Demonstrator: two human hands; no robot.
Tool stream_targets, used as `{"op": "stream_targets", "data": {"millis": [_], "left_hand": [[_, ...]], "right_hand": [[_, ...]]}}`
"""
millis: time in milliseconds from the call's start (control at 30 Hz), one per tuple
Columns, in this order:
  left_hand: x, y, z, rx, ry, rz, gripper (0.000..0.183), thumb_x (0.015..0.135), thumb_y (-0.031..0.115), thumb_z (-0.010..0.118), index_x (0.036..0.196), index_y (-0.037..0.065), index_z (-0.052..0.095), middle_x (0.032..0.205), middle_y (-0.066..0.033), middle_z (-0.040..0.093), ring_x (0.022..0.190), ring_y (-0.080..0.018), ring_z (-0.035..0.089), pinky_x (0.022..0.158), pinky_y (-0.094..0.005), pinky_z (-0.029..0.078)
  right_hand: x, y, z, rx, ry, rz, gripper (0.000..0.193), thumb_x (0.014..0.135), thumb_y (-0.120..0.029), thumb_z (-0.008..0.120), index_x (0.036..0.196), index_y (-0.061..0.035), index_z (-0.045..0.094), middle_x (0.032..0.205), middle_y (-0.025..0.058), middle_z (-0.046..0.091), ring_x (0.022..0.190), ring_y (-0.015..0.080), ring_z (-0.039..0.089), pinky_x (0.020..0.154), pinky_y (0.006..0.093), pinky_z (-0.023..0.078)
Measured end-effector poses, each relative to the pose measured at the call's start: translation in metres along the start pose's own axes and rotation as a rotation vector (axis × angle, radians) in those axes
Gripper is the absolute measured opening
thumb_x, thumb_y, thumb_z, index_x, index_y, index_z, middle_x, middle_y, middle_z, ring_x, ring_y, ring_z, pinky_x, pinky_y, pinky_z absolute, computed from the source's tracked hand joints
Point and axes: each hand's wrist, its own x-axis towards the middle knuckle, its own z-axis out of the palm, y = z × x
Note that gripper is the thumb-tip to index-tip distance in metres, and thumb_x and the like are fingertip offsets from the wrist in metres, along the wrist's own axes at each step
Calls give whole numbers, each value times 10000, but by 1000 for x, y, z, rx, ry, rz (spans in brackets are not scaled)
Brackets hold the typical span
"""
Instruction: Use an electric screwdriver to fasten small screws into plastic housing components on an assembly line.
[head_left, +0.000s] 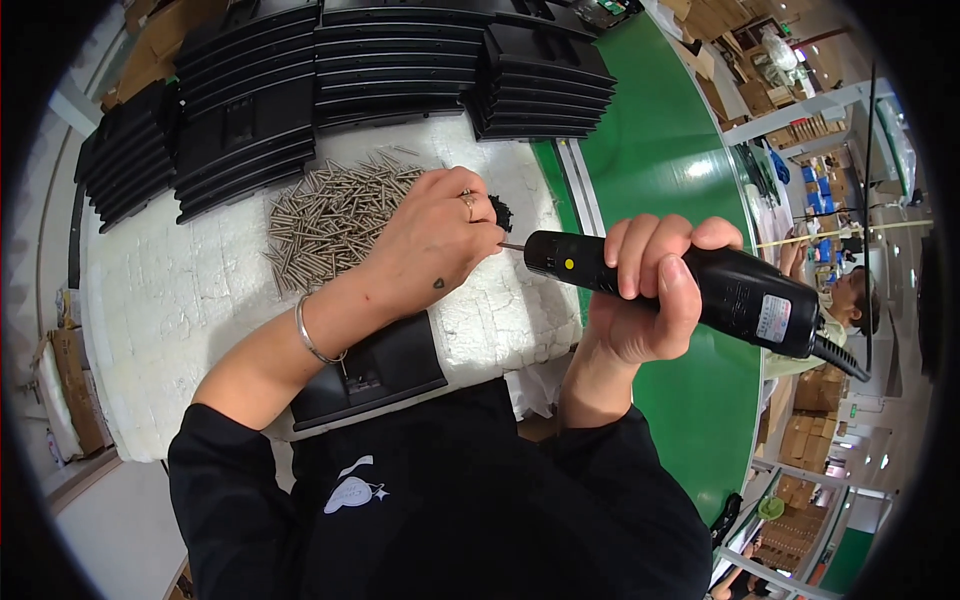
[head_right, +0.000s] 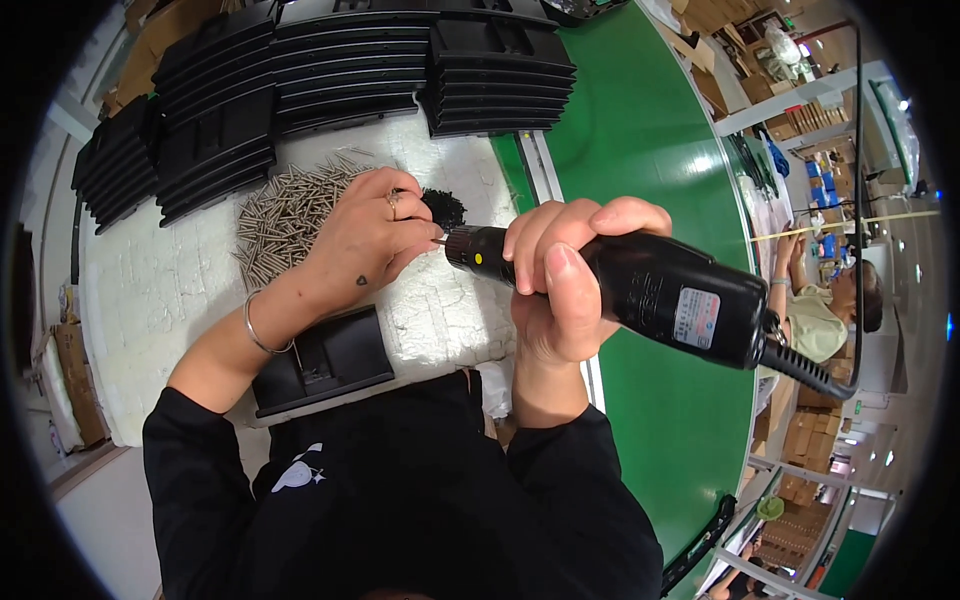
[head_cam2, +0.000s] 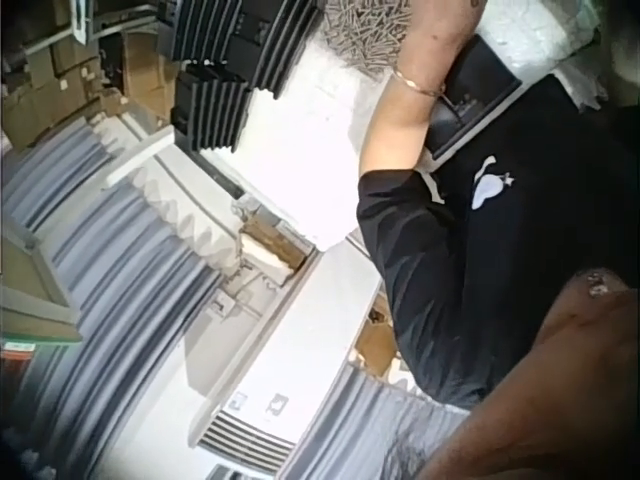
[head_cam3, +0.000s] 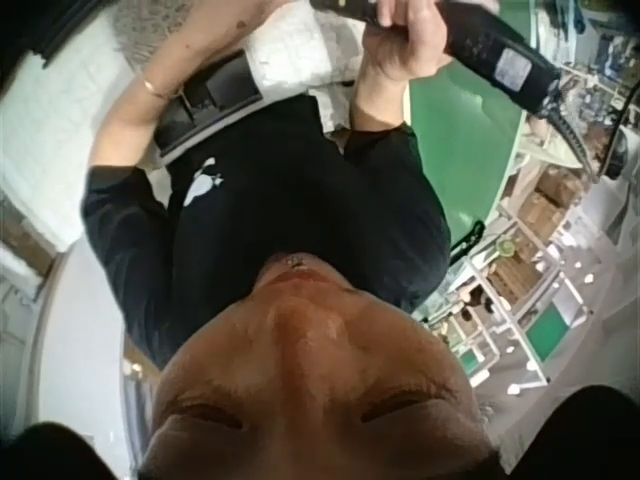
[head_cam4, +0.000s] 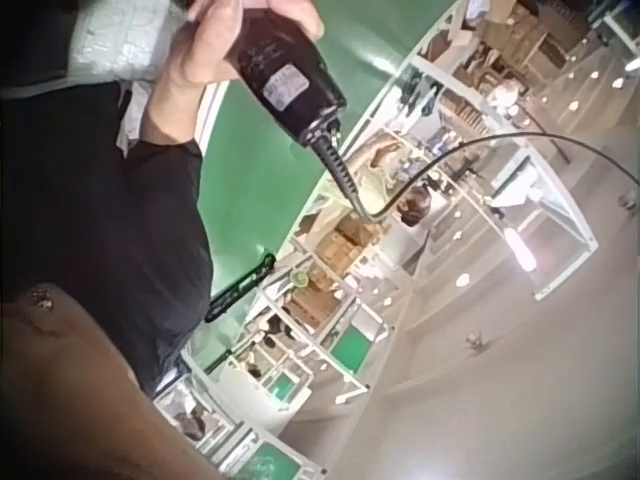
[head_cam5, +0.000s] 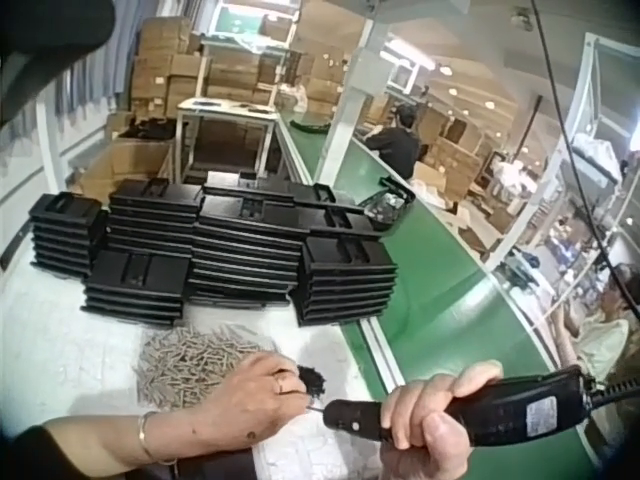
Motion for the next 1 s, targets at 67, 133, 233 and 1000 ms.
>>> {"op": "stream_targets", "data": {"millis": [67,133,233,1000], "left_hand": [[1,0,6,-7,27,-18,86,766,147,697,816,77,701,891,-22,659,1037,-233,559,951,-401,414],[1,0,10,-11,117,-44,87,797,150,697,850,81,705,938,-10,682,1036,-226,572,919,-392,438],[-2,-2,11,-44,148,-61,111,808,170,709,875,81,702,913,-7,693,1015,-227,589,884,-386,460],[-109,-22,-98,181,34,-271,182,693,79,759,866,83,700,881,-31,646,932,-233,571,771,-351,508]], "right_hand": [[2,0,-2,4,1,-14,273,842,-88,522,1108,-78,463,622,-20,389,502,89,390,555,279,367],[4,-2,-4,8,1,-23,273,842,-93,521,1109,-79,464,622,-22,391,504,88,391,558,281,368],[6,-5,-5,36,-11,-38,267,846,-100,520,1107,-83,471,622,-29,395,509,84,395,574,282,372],[-19,5,26,211,-147,74,330,808,-67,580,1094,-88,417,601,-3,458,455,105,435,503,259,382]]}}
